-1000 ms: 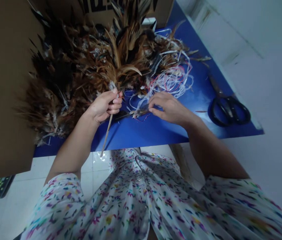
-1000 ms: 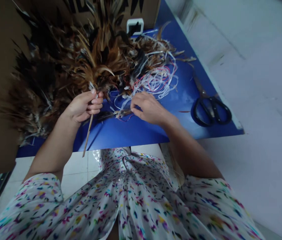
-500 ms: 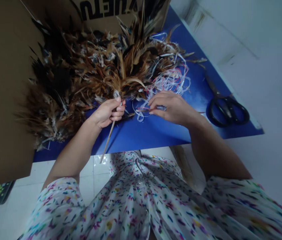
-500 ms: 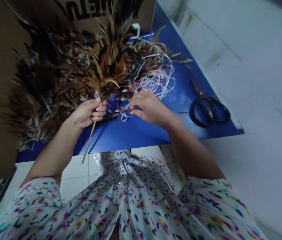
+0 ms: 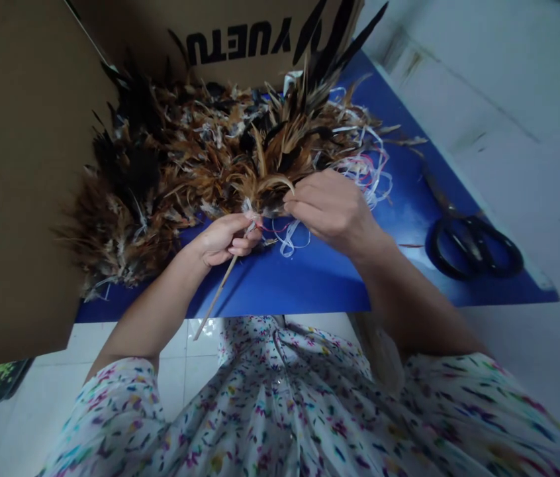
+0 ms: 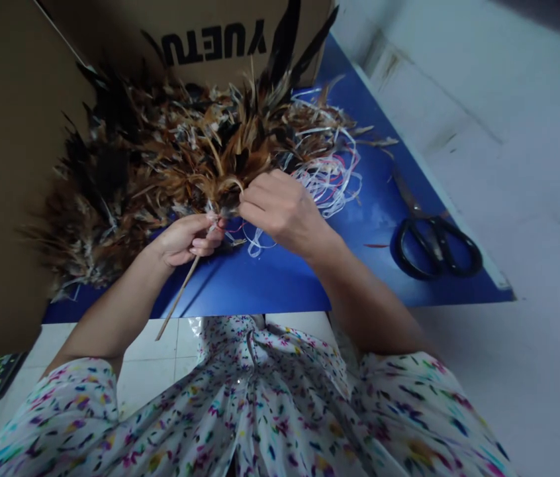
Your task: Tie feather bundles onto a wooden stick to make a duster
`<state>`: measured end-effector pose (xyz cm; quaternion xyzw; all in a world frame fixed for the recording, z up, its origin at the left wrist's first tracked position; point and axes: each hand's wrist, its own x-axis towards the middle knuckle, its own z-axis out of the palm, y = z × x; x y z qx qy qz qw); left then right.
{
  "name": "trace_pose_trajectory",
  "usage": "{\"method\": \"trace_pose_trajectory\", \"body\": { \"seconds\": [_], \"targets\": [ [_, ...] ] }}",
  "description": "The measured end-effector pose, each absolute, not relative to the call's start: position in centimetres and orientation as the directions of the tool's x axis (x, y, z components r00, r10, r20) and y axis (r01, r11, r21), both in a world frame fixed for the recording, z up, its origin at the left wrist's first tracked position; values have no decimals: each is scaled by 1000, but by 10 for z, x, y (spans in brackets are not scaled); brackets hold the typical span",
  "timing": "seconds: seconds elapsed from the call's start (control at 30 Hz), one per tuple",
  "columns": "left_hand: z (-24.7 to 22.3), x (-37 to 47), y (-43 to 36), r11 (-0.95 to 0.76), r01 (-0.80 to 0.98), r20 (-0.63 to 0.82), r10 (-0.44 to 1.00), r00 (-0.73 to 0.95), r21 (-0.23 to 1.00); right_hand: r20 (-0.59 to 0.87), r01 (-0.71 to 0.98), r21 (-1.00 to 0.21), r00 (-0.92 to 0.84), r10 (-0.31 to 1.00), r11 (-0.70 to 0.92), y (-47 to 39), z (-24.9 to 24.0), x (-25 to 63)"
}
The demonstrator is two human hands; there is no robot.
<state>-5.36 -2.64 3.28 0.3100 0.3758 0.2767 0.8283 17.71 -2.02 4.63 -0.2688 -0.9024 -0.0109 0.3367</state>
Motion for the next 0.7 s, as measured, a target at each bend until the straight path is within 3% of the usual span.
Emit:
{"method": "trace_pose_trajectory", "body": {
  "seconds": [0.1, 0.23, 0.43, 0.7],
  "targets": [
    [32, -54, -27, 657, -212, -454, 684, 572, 723, 605, 508, -64, -664, 438, 859, -18, 41, 178],
    [32, -52, -27, 650, -182, -464, 684, 563, 738, 597, 465, -72, -688, 412, 882, -18, 36, 178],
    [33, -51, -28, 665, -165, -477, 665, 574, 729, 613, 449, 160, -743, 268, 879, -19, 35, 171],
    [30, -54, -30, 633, -220, -437, 706, 558, 742, 599, 473, -1, -705, 379, 881, -14, 26, 168]
  ]
}}
